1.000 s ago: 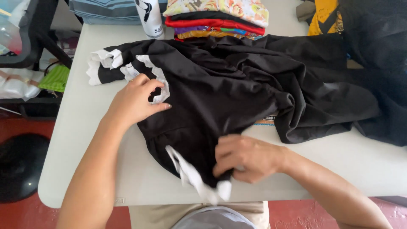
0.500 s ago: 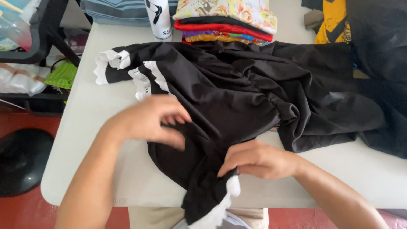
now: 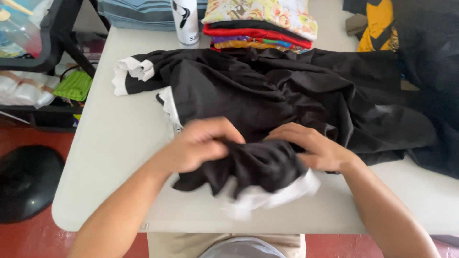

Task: Spraying, smoothing, and folding a black garment with white trim on a table.

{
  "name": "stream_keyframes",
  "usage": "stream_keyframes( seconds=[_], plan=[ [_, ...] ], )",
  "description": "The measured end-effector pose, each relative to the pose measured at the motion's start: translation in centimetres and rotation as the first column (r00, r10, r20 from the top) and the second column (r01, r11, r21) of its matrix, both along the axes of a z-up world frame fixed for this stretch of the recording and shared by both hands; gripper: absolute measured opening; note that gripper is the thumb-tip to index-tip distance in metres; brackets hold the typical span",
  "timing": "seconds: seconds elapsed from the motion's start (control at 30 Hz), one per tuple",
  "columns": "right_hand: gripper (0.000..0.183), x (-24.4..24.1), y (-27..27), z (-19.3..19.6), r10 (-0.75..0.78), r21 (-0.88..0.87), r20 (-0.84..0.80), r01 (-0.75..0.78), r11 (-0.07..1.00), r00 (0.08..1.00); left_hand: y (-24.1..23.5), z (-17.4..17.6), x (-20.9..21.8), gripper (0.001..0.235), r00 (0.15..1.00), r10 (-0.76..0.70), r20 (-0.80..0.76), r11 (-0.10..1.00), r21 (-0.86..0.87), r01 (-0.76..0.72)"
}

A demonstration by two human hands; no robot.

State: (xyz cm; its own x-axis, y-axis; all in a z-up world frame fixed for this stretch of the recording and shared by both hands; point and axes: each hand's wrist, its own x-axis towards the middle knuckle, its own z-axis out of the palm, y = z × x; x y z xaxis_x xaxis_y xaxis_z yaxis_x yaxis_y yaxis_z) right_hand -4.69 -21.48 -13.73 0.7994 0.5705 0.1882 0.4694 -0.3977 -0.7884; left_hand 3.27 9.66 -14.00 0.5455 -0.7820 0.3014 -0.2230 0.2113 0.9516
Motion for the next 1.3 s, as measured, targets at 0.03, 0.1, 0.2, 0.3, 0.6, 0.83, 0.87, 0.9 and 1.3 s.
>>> stream_keyframes(
  seconds=[0.03, 0.1, 0.2, 0.3, 0.6, 0.83, 0.87, 0.9, 1.3],
  plan=[
    [0.045, -0.1, 0.3, 0.0, -0.007, -0.001, 0.003, 0.007, 1.0, 1.0, 0.7, 0.1, 0.7, 0.032, 1.0, -0.007, 0.003, 1.0, -0.001, 0.007],
    [0.059, -0.3, 1.1, -0.1, -0.101, -0.349, 0.477, 0.293, 0.89, 0.873, 2.1, 0.2, 2.2, 0.023, 0.928, 0.311, -0.204, 0.908, -0.225, -0.353],
    [0.071, 0.4, -1.3, -2.8, -0.274, -0.413, 0.7, 0.687, 0.598, 0.659, 4.7, 0.2, 4.8, 0.016, 0.893, 0.314, -0.324, 0.812, -0.395, -0.429],
    [0.085, 0.0, -2.2, -1.6, -0.434, -0.453, 0.692, 0.816, 0.36, 0.576, 5.9, 2.2, 4.9, 0.009, 0.731, 0.095, -0.676, 0.61, -0.541, -0.579],
    [0.057, -0.3, -3.9, -0.9, -0.319, -0.261, 0.863, 0.887, 0.382, 0.391, 14.4, -3.0, 13.7, 0.026, 0.443, 0.654, -0.613, 0.111, -0.502, -0.858],
    [0.059, 0.3, -9.6, -1.5, -0.351, -0.336, 0.884, 0.942, -0.017, 0.309, 6.2, 4.0, 6.1, 0.103, 0.712, 0.486, 0.507, 0.546, 0.46, -0.7],
    [0.054, 0.5, -10.2, -1.4, -0.43, -0.332, 0.851, 0.943, 0.004, 0.301, 5.0, 4.7, 5.5, 0.102, 0.781, 0.403, 0.476, 0.4, 0.676, -0.619],
    [0.049, 0.6, -10.6, -1.4, -0.505, -0.33, 0.81, 0.944, 0.029, 0.299, 4.0, 5.3, 4.7, 0.104, 0.843, 0.339, 0.417, 0.21, 0.84, -0.5],
    [0.046, 1.6, -13.1, 0.1, -0.592, -0.706, 0.008, 0.423, 0.567, 0.806, 13.2, 0.7, 8.8, 0.023, 0.164, 0.611, 0.774, 0.477, -0.196, -0.857]
  ],
)
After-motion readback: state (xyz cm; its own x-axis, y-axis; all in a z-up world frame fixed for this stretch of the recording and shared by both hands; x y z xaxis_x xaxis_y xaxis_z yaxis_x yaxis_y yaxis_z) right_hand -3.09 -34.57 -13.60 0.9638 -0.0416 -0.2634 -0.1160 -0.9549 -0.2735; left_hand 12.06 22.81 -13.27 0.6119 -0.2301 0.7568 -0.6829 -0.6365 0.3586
